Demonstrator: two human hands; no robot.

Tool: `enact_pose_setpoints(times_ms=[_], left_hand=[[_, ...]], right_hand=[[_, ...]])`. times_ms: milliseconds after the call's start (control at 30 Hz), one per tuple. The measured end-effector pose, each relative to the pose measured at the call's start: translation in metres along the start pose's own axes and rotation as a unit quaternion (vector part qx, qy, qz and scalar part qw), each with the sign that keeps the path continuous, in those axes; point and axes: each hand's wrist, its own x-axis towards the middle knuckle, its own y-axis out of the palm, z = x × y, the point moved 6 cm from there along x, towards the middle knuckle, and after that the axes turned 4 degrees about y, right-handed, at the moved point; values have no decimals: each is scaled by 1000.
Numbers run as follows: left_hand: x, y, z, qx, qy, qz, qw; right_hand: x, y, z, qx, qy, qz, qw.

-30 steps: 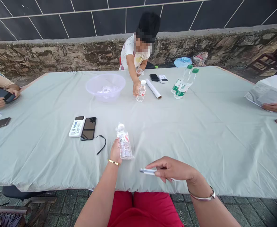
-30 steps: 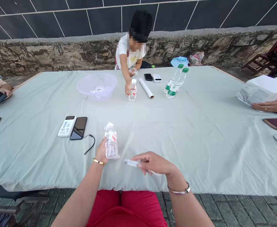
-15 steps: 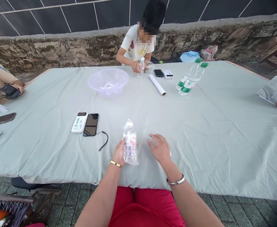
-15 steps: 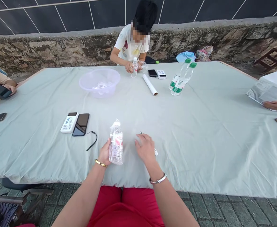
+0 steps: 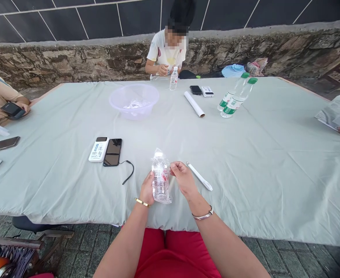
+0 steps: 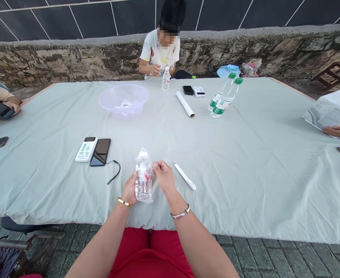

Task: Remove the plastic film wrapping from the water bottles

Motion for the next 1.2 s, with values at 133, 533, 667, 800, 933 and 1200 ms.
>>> enact_pose_setpoints(times_ms=[133,533,667,800,933,1200], left_hand=[[0,3,-3,37,12,-13,999],[-3,5,-10,109,13,-67,992],[-1,6,-15,121,28,-84,989],[1,9,-17,141,46,-93,985],[-1,14,-13,150,42,-65,986],[-14,2,-26,163,-29,-48,985]], right_hand=[[-4,4,6,64,33,30,997],[-21,3,-9,-142,43,149,978],[-24,0,3,-87,-4,142,986],[-27,9,5,-51,47,163,984],[-30,25,17,-109,23,118,987],[-44,62,22,-381,-164,106,904]])
